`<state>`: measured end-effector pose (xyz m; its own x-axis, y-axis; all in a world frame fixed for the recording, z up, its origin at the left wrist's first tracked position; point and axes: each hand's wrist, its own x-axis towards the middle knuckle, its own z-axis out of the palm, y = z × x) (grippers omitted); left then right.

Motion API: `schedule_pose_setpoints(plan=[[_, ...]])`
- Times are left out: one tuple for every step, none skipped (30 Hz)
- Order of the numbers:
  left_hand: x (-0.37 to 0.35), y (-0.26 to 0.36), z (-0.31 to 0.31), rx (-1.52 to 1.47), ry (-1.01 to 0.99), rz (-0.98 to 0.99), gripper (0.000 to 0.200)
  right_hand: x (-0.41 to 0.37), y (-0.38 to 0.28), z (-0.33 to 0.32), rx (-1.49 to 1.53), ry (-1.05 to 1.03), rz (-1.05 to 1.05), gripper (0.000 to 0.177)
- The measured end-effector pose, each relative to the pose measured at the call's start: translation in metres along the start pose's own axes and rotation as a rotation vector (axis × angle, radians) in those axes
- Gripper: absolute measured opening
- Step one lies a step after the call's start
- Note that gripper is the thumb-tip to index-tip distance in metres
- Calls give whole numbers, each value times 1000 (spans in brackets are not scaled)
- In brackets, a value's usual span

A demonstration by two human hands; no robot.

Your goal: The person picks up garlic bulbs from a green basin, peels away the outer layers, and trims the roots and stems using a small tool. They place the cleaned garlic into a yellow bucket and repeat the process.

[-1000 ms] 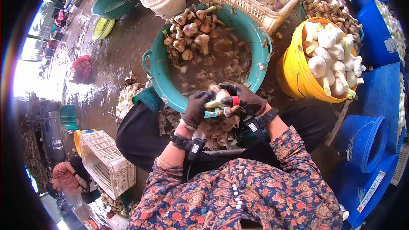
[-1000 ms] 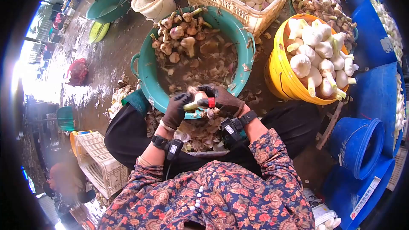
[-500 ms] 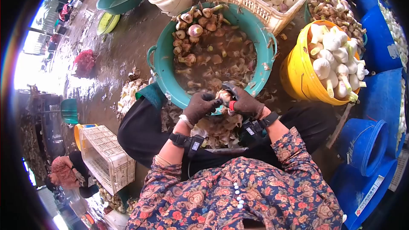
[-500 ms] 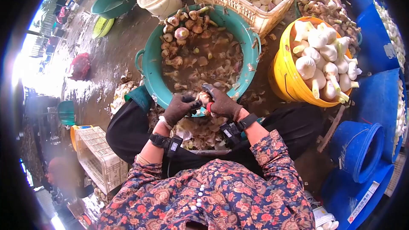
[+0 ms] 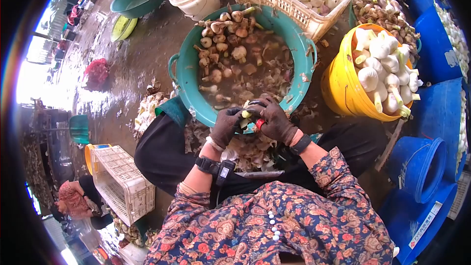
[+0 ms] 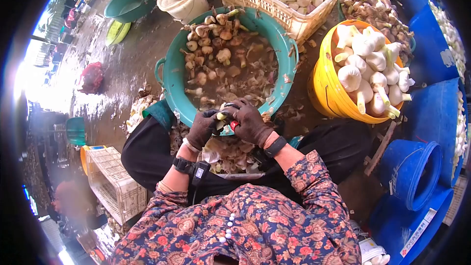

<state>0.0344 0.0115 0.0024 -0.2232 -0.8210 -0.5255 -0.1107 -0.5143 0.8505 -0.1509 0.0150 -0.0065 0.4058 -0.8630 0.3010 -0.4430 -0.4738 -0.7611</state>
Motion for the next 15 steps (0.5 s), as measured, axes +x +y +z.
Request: schedule_pose_setpoints(plan=[[1, -2, 3, -39, 5, 19, 26, -1, 1, 2, 107, 26, 99, 38], [-3, 0, 7, -170, 22, -29, 25, -1, 2, 7, 157, 91, 212, 33], [-4, -3, 8, -170, 20, -29, 25, -3, 5, 8, 156, 92, 213, 33], [-5, -8, 8, -138, 25, 3, 25, -5, 8, 9, 159, 28, 234, 34], [-5, -12, 7, -106, 32, 35, 25, -5, 8, 8, 164, -35, 255, 35], [-4, -16, 5, -173, 20, -19, 25, -4, 9, 8, 112, -13, 85, 33], [-4, -20, 5, -171, 18, -22, 25, -5, 9, 8, 113, -11, 88, 33], [-7, -17, 7, -126, 36, 12, 23, -5, 6, 7, 143, -31, 166, 32], [-9, -15, 9, -83, 55, 46, 22, -4, 2, 6, 173, -52, 243, 30], [-11, -11, 10, -81, 55, 45, 22, -2, -2, 5, 112, 5, 256, 26], [-14, -2, 13, -5, 101, 80, 20, -1, -5, 8, 112, 8, 257, 26], [-14, 4, 17, 70, 145, 117, 17, -1, -7, 12, 382, 101, 454, 25], [-12, 1, 19, 68, 142, 119, 17, -1, -7, 14, 655, 194, 646, 24], [-11, 0, 22, 203, 196, 266, 15, 1, -1, 19, 722, 265, 618, 21], [-11, 0, 23, 341, 249, 412, 12, -1, 4, 22, 723, 267, 619, 21]])
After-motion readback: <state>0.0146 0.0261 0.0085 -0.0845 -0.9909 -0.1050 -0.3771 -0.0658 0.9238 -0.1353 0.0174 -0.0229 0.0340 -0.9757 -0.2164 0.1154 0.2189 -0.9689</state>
